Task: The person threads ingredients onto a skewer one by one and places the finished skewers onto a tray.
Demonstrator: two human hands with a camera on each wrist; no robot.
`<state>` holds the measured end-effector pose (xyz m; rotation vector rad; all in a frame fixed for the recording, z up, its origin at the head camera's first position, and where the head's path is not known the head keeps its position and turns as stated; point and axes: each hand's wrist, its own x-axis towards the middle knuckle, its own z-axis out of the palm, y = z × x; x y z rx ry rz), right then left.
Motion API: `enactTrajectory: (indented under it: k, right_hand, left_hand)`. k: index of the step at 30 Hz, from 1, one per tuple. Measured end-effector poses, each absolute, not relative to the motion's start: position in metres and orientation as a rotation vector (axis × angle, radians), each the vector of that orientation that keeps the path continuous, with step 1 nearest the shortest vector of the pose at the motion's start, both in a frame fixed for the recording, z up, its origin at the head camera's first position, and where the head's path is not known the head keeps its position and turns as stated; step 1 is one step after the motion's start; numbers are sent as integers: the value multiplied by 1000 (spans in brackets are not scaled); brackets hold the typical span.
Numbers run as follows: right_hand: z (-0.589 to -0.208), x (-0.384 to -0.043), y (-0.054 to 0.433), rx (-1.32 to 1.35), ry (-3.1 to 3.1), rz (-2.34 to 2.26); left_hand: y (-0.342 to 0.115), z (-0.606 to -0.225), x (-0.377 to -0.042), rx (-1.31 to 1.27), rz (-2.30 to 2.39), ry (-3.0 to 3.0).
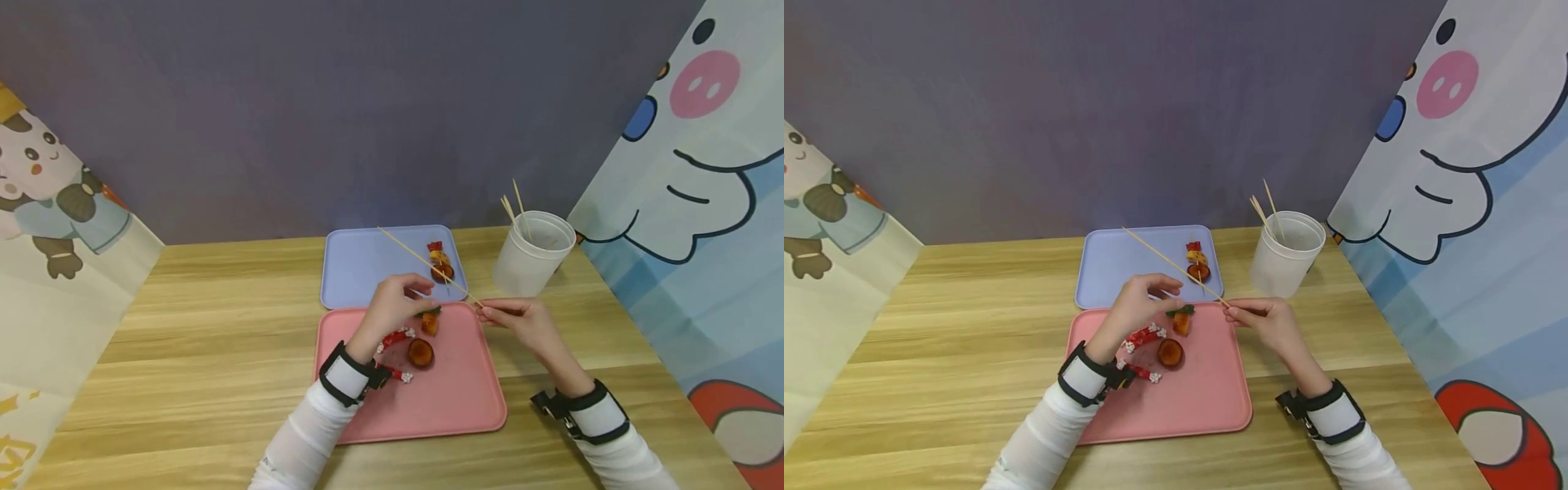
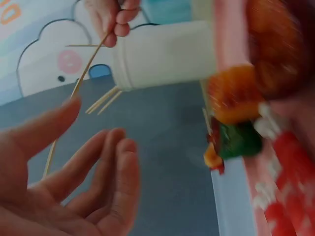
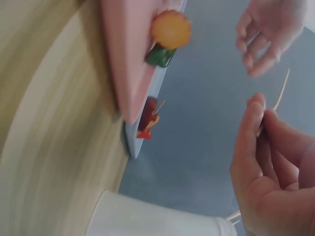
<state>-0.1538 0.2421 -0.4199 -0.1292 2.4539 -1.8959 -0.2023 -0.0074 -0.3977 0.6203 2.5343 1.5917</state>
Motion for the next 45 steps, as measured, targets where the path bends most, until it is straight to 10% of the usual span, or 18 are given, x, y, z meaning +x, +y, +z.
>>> enactTrajectory:
  k: [45]
  right_hand:
    - [-442,-147,302,90,2785,-1586]
  left_hand:
    - [-15,-429,-173,1004,489,2670]
